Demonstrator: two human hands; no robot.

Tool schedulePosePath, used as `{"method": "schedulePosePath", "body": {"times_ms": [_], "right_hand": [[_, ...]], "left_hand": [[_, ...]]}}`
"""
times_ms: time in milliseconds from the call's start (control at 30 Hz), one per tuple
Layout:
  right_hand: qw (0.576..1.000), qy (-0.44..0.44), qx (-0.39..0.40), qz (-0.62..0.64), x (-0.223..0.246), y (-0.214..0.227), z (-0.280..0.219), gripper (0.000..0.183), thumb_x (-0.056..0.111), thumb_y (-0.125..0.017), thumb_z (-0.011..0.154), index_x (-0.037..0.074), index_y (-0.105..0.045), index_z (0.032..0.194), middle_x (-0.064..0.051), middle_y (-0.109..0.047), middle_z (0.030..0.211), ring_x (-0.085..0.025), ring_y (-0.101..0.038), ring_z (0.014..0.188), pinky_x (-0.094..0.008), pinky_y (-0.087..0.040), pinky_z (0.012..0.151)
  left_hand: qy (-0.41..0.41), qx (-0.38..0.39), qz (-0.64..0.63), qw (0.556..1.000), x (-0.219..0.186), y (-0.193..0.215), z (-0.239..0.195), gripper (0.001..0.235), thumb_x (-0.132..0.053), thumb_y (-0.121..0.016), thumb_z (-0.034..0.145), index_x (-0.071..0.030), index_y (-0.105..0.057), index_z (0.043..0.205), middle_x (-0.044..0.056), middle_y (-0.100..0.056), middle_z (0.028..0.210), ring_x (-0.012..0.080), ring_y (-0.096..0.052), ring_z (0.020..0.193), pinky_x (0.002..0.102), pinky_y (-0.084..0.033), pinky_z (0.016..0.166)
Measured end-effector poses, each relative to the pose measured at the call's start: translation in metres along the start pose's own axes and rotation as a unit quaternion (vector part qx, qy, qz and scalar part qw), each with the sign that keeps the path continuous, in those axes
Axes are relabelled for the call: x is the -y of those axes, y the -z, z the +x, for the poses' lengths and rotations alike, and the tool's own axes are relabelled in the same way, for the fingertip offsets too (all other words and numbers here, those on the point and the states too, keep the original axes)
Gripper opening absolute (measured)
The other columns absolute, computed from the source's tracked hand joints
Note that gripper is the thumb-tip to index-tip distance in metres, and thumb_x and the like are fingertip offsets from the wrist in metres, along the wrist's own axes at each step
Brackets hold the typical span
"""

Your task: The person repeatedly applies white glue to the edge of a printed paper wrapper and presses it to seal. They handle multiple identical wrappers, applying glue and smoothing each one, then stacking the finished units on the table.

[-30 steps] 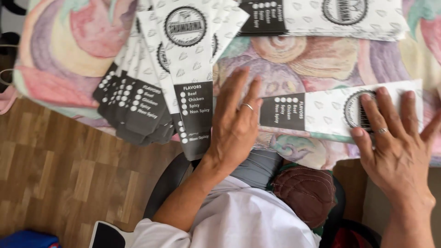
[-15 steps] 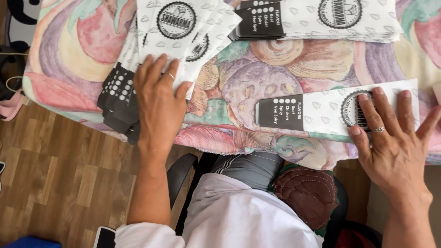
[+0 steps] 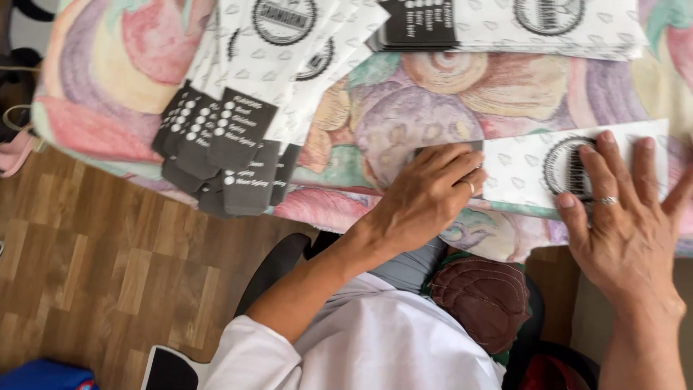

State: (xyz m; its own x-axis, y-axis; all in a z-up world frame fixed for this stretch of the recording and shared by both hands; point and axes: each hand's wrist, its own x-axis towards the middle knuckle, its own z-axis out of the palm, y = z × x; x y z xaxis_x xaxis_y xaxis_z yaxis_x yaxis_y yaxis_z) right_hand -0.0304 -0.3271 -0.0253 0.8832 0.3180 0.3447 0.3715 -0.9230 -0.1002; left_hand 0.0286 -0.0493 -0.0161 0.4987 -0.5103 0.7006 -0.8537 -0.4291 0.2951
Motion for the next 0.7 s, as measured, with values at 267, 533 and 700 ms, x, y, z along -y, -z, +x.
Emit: {"method": "schedulePosePath", "body": {"times_ms": [267, 533, 700], "right_hand": [[0.995, -0.075, -0.062, -0.019, -0.027, 0.030, -0.005, 0.046, 0.014, -0.057, 0.122, -0.006, -0.049, 0.162, -0.032, -0.028, 0.169, -0.057, -0.027, 0.149, -0.072, -0.025, 0.116], [0.960, -0.269, -0.045, 0.066, -0.106, 0.037, -0.036, 0.057, -0.008, -0.083, 0.110, -0.029, -0.053, 0.155, -0.031, -0.048, 0.127, -0.038, -0.057, 0.103, -0.046, -0.056, 0.067], [0.853, -0.458, -0.057, 0.242, -0.093, 0.053, -0.034, 0.055, 0.026, -0.086, 0.097, 0.010, -0.048, 0.134, -0.008, -0.054, 0.119, -0.016, -0.061, 0.092, -0.027, -0.035, 0.050]], "left_hand": [[-0.014, 0.070, 0.011, 0.997, 0.001, 0.011, 0.005, 0.035, -0.018, -0.093, 0.083, 0.003, -0.070, 0.098, 0.015, -0.069, 0.108, 0.0308, -0.065, 0.107, 0.041, -0.055, 0.097], [0.008, 0.081, 0.016, 0.997, -0.004, 0.013, 0.005, 0.026, -0.013, -0.087, 0.090, 0.005, -0.072, 0.101, 0.017, -0.070, 0.113, 0.0339, -0.064, 0.109, 0.044, -0.056, 0.092], [0.046, 0.095, -0.006, 0.994, -0.005, 0.019, 0.014, 0.026, -0.014, -0.089, 0.087, 0.001, -0.073, 0.099, 0.013, -0.072, 0.107, 0.0286, -0.066, 0.099, 0.038, -0.058, 0.082]]}}
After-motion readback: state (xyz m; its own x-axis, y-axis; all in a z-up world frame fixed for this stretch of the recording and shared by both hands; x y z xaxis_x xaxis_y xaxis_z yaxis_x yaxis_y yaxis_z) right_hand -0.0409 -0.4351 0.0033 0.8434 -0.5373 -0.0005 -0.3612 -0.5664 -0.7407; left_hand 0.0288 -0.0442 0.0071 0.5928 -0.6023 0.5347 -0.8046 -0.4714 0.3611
